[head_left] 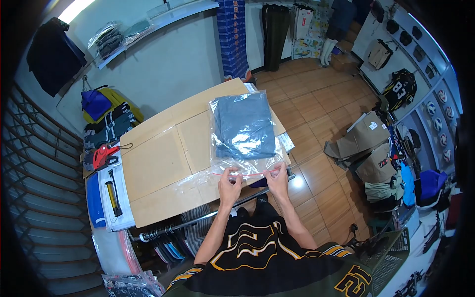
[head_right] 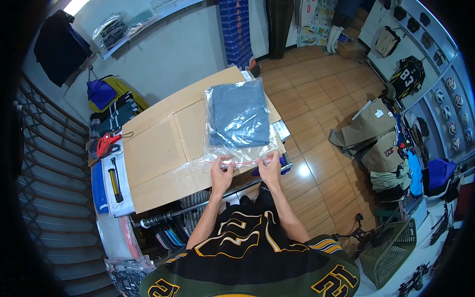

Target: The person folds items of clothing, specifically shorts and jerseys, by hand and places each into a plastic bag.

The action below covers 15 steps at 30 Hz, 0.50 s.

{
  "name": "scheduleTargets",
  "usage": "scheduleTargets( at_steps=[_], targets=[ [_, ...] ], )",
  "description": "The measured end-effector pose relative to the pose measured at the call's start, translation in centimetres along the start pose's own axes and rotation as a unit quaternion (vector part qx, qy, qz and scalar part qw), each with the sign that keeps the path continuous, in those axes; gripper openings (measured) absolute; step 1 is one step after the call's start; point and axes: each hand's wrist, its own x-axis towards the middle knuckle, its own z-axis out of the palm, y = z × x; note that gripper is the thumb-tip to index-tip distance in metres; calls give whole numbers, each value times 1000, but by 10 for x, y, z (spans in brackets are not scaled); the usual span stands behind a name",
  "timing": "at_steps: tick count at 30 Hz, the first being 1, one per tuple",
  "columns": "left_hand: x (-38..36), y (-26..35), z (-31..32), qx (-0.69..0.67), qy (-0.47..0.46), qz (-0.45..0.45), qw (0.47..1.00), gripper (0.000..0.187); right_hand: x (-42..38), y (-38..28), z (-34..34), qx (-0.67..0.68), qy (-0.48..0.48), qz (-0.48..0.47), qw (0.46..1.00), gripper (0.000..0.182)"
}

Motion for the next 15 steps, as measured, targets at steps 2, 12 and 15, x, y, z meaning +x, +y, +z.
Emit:
scheduleTargets(
  at_steps=[2, 12, 15],
  targets=[
    [-1, 4, 0, -13, -1, -4, 1000, 22, -1, -3, -2, -2, -3, 4, 1000, 39],
    [-3, 4, 8, -21, -8, 5, 1000, 23, -3, -12, -1, -2, -22, 0, 1000, 41],
    [-2, 2, 8, -2, -8, 7, 1000, 23, -3, -10, 2, 18, -17, 8, 1000, 41]
  ],
)
